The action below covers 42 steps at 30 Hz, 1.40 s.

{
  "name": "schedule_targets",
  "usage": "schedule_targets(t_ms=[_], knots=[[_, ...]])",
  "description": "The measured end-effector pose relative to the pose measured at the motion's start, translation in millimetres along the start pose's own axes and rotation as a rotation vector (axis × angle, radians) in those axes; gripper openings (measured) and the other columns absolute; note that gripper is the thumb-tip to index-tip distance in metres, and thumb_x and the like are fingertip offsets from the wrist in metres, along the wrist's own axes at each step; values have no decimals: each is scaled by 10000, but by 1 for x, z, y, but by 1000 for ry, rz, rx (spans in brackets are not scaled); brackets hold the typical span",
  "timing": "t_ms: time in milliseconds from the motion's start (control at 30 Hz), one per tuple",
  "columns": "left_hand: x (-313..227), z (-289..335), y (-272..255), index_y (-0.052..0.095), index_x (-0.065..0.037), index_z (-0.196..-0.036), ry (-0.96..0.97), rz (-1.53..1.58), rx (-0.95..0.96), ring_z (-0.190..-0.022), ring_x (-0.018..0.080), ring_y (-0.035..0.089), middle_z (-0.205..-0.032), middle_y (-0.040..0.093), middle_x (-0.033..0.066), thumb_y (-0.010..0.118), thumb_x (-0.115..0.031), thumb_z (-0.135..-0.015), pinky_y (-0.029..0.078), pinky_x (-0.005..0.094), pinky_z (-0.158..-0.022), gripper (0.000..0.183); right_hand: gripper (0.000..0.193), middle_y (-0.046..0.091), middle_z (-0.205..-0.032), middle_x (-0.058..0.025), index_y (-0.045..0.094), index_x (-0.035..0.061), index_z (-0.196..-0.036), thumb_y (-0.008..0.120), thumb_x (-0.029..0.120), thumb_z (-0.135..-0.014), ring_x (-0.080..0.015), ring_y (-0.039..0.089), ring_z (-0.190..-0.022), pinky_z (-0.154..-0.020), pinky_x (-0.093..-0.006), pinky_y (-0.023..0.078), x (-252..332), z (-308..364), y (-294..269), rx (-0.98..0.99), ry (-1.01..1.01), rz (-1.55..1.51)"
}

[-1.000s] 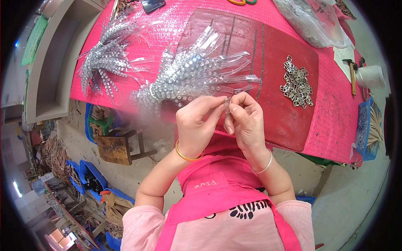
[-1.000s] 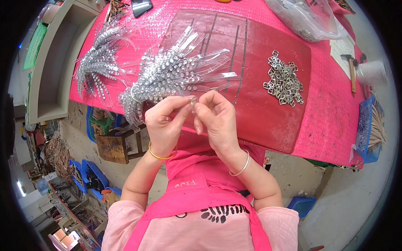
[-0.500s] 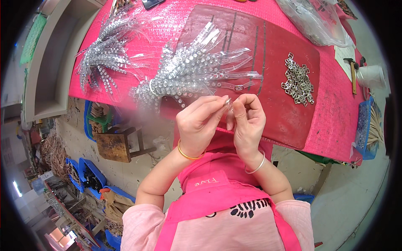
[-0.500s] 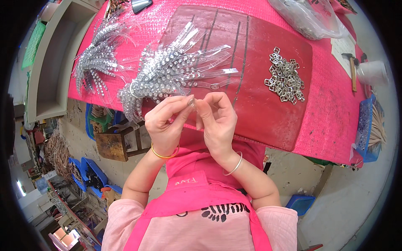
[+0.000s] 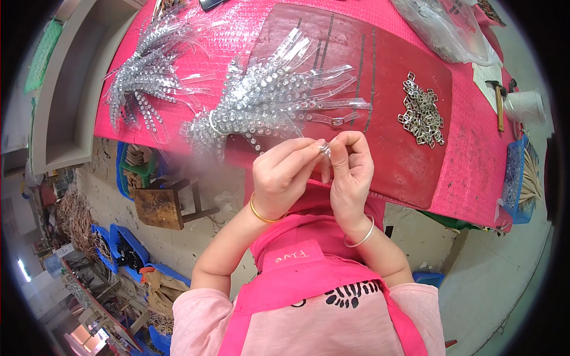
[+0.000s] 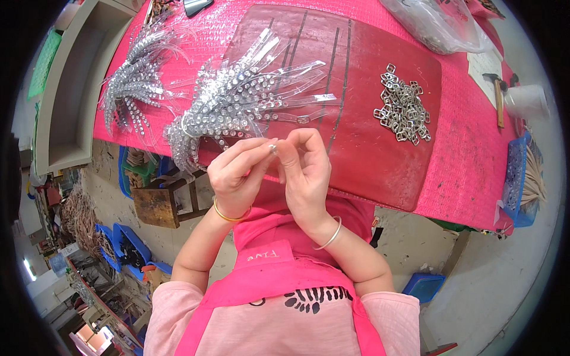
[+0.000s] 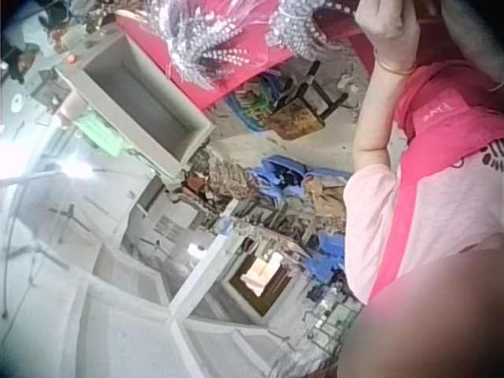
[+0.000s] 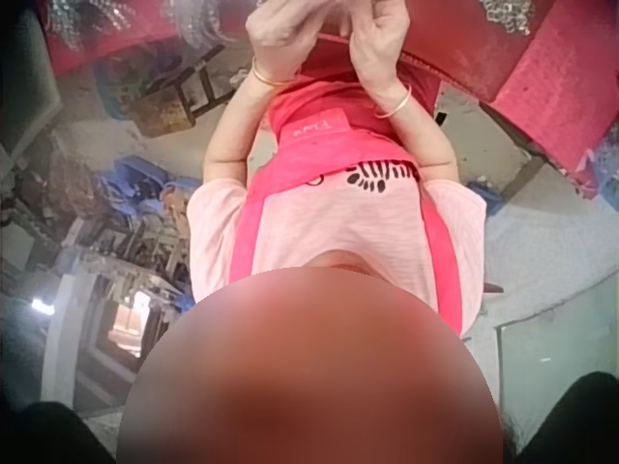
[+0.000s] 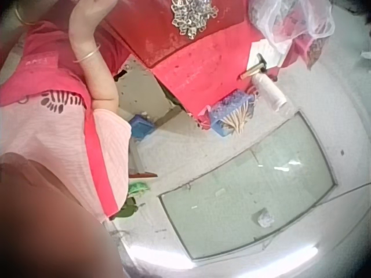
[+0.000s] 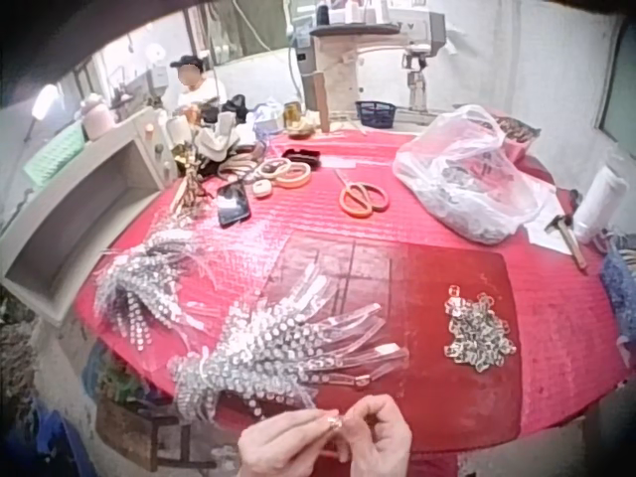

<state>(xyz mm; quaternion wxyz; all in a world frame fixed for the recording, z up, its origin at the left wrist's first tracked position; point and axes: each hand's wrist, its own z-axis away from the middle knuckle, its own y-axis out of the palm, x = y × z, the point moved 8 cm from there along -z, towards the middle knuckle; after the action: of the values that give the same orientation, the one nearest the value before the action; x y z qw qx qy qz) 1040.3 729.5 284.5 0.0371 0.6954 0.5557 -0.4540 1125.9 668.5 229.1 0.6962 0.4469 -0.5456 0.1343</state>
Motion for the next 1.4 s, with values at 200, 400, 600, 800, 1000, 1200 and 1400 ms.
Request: schedule_targets(t_ms=[200,400,600,800,1000,1200,1400], knots=[[3,2,0,605,-16,-822,-52,10,31,-600,210,579,-758,598,82,623,8,-638,453,279,-512,186,243,444,-793,-7,458,12,-1027,535,154,-846,-34,430,-574,-470,-160,355,1,-7,4,8,74,-80],[-6,0,2,589,-67,-735,279,-99,362,-733,185,527,-709,573,6,608,-80,-604,416,342,-788,133,43,472,-734,28,580,29,-834,571,59,-804,-29,442,-583,-525,-162,359,-13,-12,-8,110,261,-12],[2,39,15,564,-60,-708,286,-213,885,-829,175,537,-708,518,38,627,-105,-637,317,424,-971,105,99,526,-911,-70,576,64,-765,609,61,-672,-266,457,-951,-797,-348,368,60,-93,-9,169,-622,1300],[1,24,14,569,-23,-827,194,-191,672,-694,214,545,-703,511,63,577,-70,-648,445,385,-825,185,140,554,-815,-41,605,100,-776,597,40,-650,-234,512,-872,-759,-355,383,74,-59,4,401,-771,1431],[-10,-16,25,610,-69,-812,247,-353,385,-723,180,542,-876,539,54,656,-82,-626,438,290,-608,192,110,550,-705,-72,596,46,-812,597,32,-702,-228,545,-633,-554,-318,435,57,-12,0,434,-317,1075],[-4,-27,34,592,-86,-735,313,-135,552,-680,179,513,-632,529,3,657,-150,-642,403,304,-573,130,104,541,-797,-86,591,33,-795,614,42,-694,-234,504,-767,-680,-340,410,94,-63,-71,86,-425,1517],[5,-41,48,609,-28,-821,-98,153,603,-613,192,552,-669,570,74,623,-89,-716,440,262,-621,122,113,499,-772,-100,524,3,-743,611,19,-673,-259,489,-769,-686,-356,393,73,-79,-80,265,-322,1635]])
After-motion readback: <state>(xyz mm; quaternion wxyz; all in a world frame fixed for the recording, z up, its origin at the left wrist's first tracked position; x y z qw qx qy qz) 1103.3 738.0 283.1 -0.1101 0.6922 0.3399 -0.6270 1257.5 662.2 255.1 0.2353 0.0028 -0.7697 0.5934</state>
